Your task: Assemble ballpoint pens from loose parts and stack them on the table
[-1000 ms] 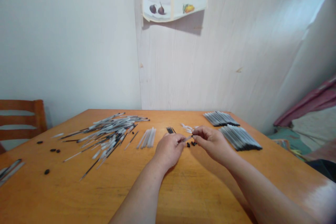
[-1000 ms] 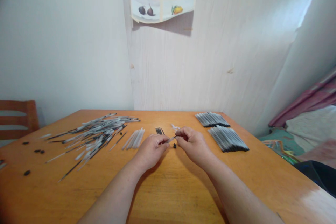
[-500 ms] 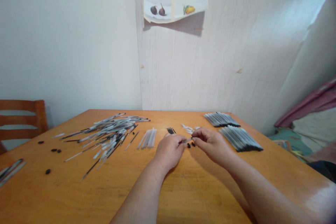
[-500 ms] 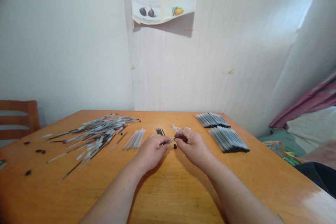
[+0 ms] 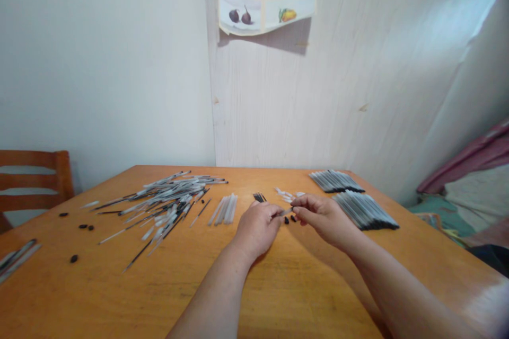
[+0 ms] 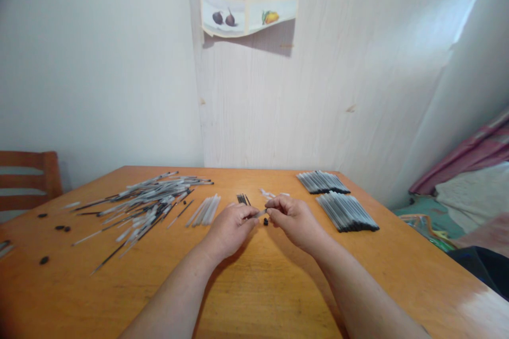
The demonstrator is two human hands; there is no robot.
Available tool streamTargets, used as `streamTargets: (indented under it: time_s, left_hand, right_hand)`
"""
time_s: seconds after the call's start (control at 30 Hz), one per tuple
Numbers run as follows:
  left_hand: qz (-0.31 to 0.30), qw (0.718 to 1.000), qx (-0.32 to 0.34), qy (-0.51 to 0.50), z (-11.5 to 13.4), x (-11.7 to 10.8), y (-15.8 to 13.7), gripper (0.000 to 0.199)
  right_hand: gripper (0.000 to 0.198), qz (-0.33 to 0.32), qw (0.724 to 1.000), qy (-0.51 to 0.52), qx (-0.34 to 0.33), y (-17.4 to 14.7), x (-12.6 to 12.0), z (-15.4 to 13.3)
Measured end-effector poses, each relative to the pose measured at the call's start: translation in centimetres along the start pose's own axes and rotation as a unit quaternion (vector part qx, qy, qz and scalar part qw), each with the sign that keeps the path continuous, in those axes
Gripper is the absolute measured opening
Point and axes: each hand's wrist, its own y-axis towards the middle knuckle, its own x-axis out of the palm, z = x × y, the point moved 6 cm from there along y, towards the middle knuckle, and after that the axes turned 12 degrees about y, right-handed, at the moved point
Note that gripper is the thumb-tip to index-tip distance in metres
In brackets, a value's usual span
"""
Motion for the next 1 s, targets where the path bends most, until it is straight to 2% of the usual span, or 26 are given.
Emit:
streamTargets:
  time_s: [0.33, 0.53, 0.63, 0.8, 0.87, 1.0]
  left_hand:
    - [-0.008, 1.000, 0.017, 0.000, 0.41, -0.12, 0.04, 0.017]
    - [-0.009, 1.000, 0.023, 0.001, 0.59, -0.20, 0.13, 0.016]
    - [-0.006, 1.000, 0.021, -0.002, 0.51, -0.17, 0.16, 0.016]
    - [0.001, 1.000, 0.018, -0.006, 0.28, 0.02, 0.15, 0.015]
    - [0.002, 1.000, 0.019, -0.007, 0.30, 0.03, 0.14, 0.015]
    - [-0.003, 1.000, 0.020, -0.011, 0.45, 0.00, 0.16, 0.017]
  right_hand:
    - [0.020, -0.016, 1.000, 0.001, 0.021, -0.10, 0.23, -0.55]
    - [0.034, 0.018, 0.996, -0.082, -0.004, -0.08, -0.05, -0.81]
    - [0.041, 0.023, 0.997, -0.074, -0.011, -0.09, -0.15, -0.88]
    - [0.031, 0.011, 1.000, -0.019, -0.008, -0.17, -0.06, -0.90]
    - [0.028, 0.015, 0.999, -0.037, -0.015, -0.16, -0.01, -0.92]
    - [0.036, 0.048, 0.995, -0.078, -0.032, -0.07, -0.23, -0.89]
